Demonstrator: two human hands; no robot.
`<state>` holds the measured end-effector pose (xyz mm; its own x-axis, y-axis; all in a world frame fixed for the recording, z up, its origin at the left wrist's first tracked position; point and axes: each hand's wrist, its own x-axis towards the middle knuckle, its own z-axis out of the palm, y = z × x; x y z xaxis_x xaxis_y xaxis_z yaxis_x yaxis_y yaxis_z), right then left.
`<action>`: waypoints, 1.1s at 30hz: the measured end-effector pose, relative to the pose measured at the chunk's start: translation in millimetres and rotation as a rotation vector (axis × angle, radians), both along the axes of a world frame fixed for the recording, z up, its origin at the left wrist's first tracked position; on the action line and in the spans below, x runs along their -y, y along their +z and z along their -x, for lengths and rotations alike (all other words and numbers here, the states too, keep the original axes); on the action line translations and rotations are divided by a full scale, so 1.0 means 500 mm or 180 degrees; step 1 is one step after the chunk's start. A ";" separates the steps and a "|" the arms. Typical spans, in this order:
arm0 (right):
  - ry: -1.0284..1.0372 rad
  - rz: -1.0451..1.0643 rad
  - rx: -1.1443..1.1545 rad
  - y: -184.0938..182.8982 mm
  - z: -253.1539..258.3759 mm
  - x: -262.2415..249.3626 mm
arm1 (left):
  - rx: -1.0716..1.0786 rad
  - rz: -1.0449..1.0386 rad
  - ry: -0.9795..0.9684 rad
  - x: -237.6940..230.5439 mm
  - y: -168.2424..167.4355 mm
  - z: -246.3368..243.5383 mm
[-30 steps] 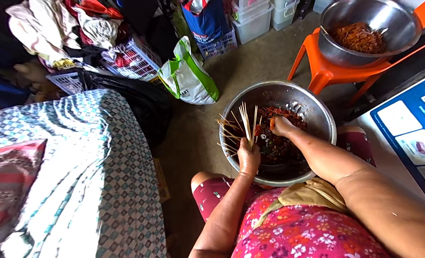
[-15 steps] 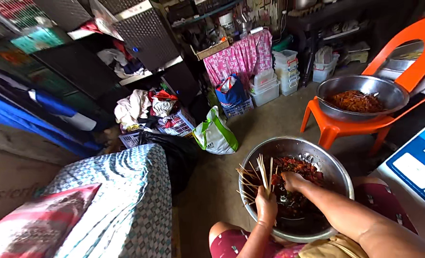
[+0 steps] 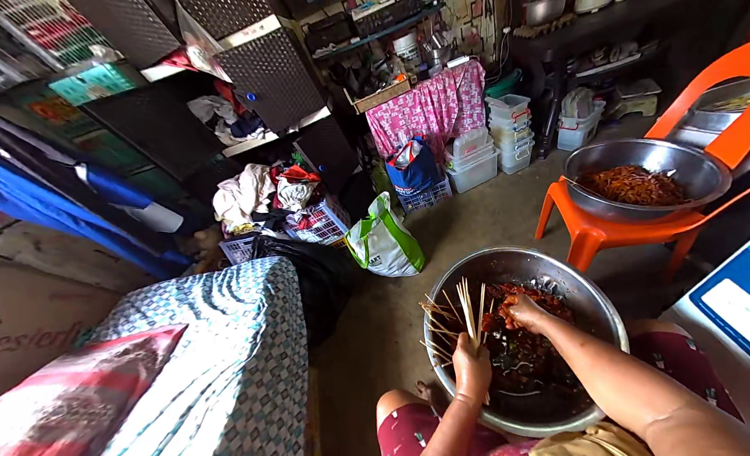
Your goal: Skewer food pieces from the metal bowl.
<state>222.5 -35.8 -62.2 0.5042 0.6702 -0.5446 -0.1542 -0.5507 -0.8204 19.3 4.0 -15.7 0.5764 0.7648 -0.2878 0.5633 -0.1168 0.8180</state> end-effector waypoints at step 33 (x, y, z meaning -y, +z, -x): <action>-0.1344 -0.1331 -0.1127 0.064 0.024 0.000 | -0.0017 -0.0178 -0.0262 0.011 0.010 0.004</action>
